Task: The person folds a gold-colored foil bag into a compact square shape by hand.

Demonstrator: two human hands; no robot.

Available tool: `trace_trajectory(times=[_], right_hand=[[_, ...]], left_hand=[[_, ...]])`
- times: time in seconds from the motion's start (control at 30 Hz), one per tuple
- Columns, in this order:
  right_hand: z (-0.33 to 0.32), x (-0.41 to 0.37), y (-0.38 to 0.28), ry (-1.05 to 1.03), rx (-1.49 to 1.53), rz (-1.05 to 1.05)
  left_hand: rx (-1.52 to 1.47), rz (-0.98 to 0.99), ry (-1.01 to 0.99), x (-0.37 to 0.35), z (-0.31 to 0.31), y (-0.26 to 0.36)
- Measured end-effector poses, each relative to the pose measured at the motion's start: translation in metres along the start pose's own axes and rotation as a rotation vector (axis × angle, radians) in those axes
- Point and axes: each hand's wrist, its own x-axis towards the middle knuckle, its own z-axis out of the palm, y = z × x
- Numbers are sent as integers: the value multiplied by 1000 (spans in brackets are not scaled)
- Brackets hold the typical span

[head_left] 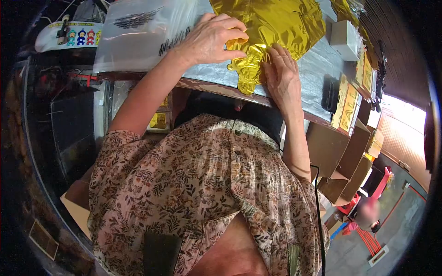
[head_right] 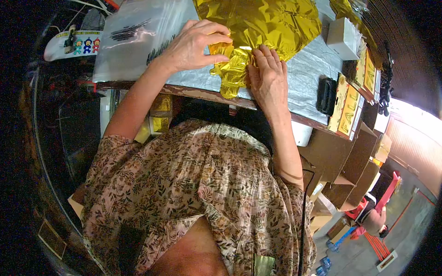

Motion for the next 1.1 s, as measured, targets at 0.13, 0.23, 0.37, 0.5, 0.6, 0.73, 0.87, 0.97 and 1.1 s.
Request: trace_trajectory(times=[0.13,0.23,0.37,0.5,0.6,0.73,0.87,0.97,1.1], right_hand=[[0,1,0,5,0,11],[-1,2,0,7,21,-4],[1,1,3,13,21,-18],[1,2,-2,20,2,2],[-2,-2,-6,-8,-72,-13],[-4,-2,-4,-66,-40,0],[-5,-1,-6,-67,-20,23],[-5,-1,-6,-67,-25,28],[-3,-2,-5,-48,-29,11]], left_hand=[[41,-24,-23,0,0,3],[60,-28,-24,1,1,4],[83,-50,-17,2,3,6],[78,-75,-31,4,1,9],[93,-50,19,3,4,7],[82,-63,14,3,4,8],[73,-56,7,1,7,5],[94,-65,-2,1,6,7],[107,-57,17,-1,9,4]])
